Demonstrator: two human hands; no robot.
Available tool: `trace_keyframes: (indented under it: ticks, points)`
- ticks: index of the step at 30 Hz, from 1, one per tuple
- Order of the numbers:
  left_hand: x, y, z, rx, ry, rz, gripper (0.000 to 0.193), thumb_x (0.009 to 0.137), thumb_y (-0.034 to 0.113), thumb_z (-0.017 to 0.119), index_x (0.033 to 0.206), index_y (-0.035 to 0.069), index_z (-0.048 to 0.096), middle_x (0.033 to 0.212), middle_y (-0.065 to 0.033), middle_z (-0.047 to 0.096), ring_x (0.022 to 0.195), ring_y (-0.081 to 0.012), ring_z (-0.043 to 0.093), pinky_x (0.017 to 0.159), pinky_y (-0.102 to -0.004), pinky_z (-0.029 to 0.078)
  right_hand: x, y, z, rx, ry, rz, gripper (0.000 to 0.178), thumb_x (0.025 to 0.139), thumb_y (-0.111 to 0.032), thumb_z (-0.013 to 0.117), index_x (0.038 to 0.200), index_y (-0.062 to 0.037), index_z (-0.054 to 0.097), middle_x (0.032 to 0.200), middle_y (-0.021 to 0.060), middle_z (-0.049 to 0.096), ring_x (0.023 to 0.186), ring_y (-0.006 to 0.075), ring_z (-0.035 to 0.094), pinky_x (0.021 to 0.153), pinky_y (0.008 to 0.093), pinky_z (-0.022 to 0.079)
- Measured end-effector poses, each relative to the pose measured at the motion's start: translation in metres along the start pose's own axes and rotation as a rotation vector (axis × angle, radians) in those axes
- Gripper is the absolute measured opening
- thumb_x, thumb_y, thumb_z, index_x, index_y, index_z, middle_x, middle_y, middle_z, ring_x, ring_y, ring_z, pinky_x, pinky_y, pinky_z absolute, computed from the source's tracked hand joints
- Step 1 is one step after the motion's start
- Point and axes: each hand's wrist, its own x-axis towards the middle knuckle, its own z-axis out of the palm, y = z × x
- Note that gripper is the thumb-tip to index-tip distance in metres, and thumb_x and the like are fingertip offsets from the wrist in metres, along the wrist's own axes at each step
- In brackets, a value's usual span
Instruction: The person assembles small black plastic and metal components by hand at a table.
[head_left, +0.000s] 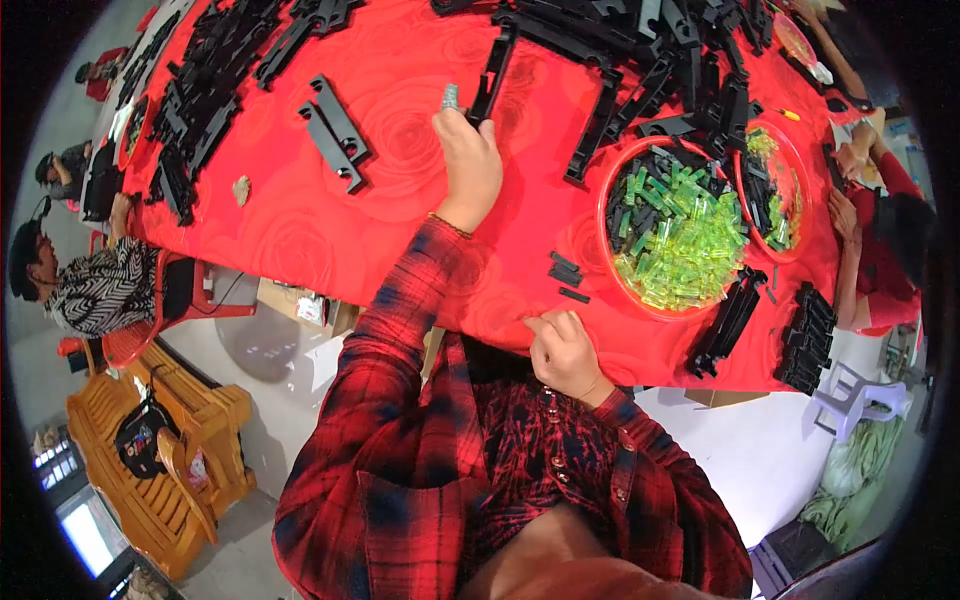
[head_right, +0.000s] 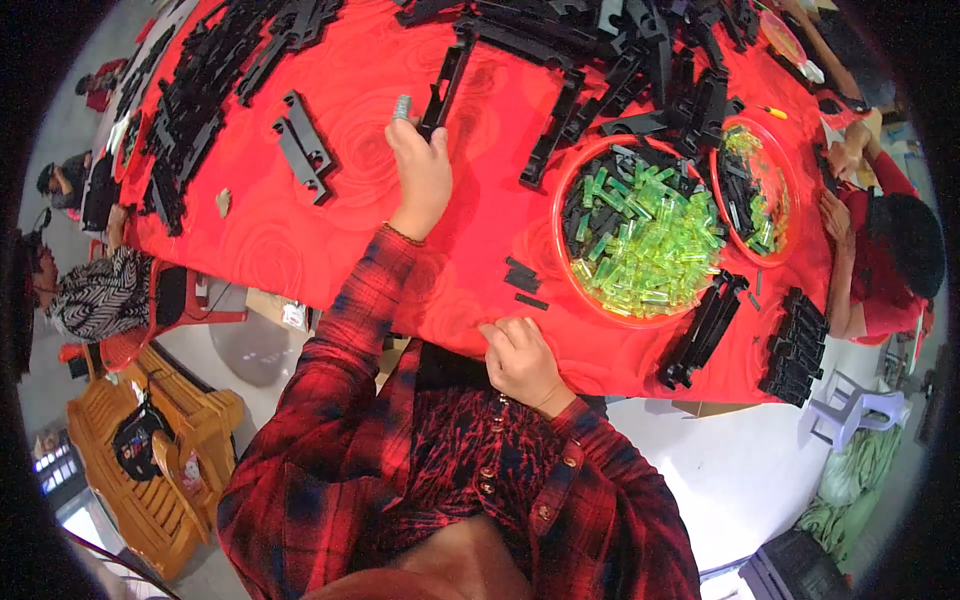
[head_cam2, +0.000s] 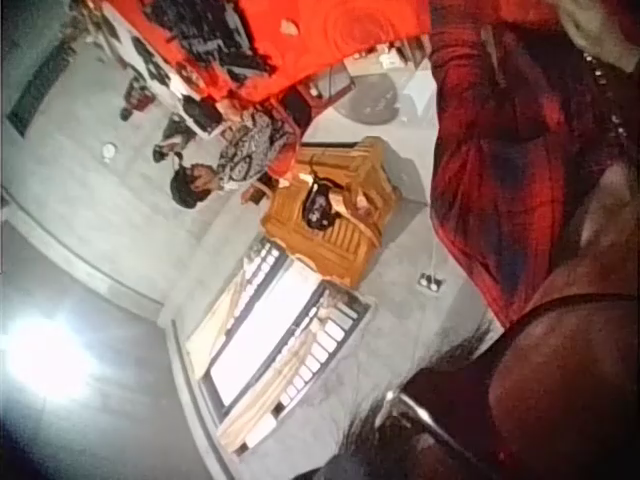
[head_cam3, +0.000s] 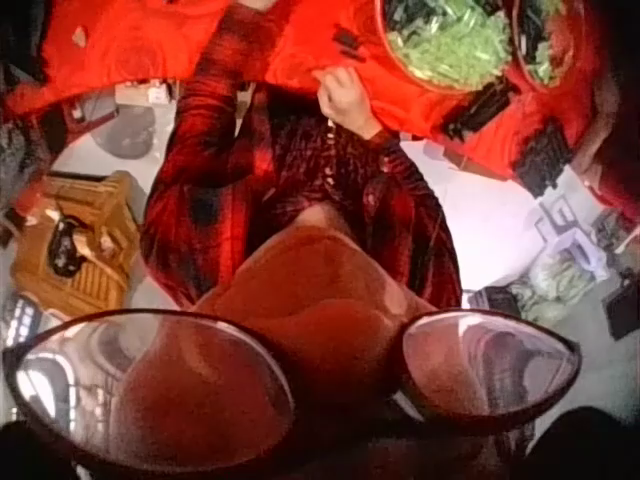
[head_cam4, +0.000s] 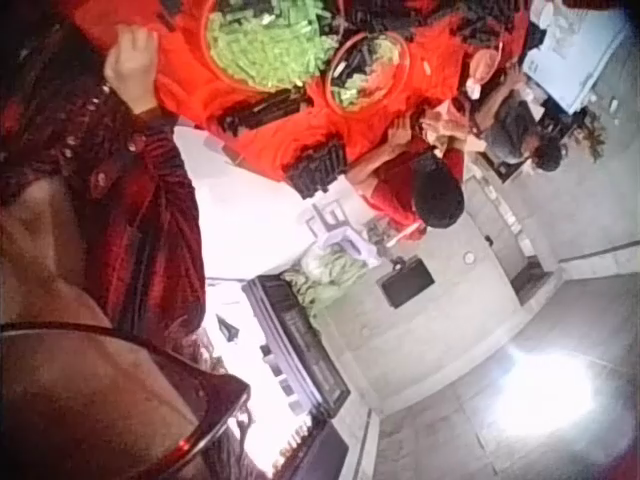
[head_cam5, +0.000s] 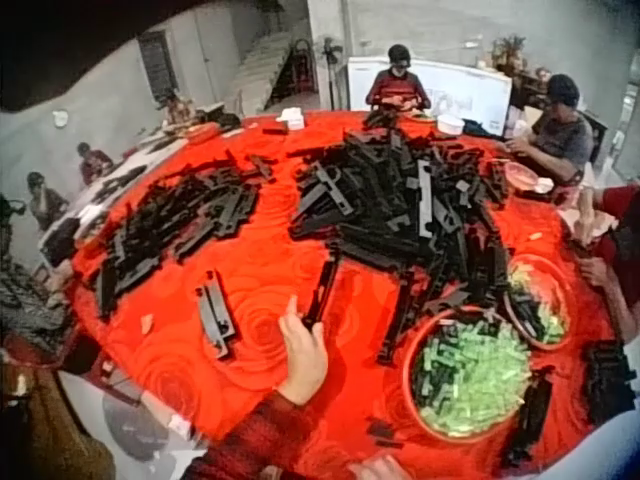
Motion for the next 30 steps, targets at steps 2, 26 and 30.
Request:
trace_keyframes:
  ticks: [2, 26, 30]
  points:
    - [-0.010, 0.002, -0.004, -0.034, 0.010, -0.012, 0.038, 0.086, -0.002, 0.062, 0.113, -0.013, 0.039, 0.108, -0.0314, 0.043, 0.102, -0.0434, 0.045, 0.092, -0.0489, 0.038, 0.000, 0.001, 0.003, 0.008, 0.001, -0.003, 0.035, 0.072, 0.003, 0.065, 0.106, -0.0009, 0.062, 0.092, 0.0132, 0.056, 0.086, 0.0323, 0.058, 0.077, 0.0412, 0.047]
    - [0.036, -0.052, -0.018, 0.494, 0.183, -0.303, 0.058, 0.081, 0.014, 0.071, 0.129, -0.004, 0.044, 0.111, -0.0214, 0.054, 0.108, -0.0387, 0.052, 0.093, -0.0481, 0.042, -0.003, 0.001, 0.010, -0.041, 0.025, -0.024, 0.035, 0.070, 0.007, 0.064, 0.104, -0.0013, 0.064, 0.091, 0.0141, 0.058, 0.084, 0.0331, 0.058, 0.074, 0.0422, 0.047]
    - [0.033, -0.052, -0.017, 0.482, 0.186, -0.284, 0.060, 0.077, 0.014, 0.076, 0.125, -0.004, 0.046, 0.108, -0.0218, 0.055, 0.106, -0.0400, 0.053, 0.092, -0.0486, 0.042, -0.003, 0.001, 0.009, -0.037, 0.023, -0.023, 0.037, 0.069, 0.007, 0.065, 0.105, -0.0016, 0.065, 0.092, 0.0141, 0.058, 0.084, 0.0332, 0.058, 0.074, 0.0420, 0.048]
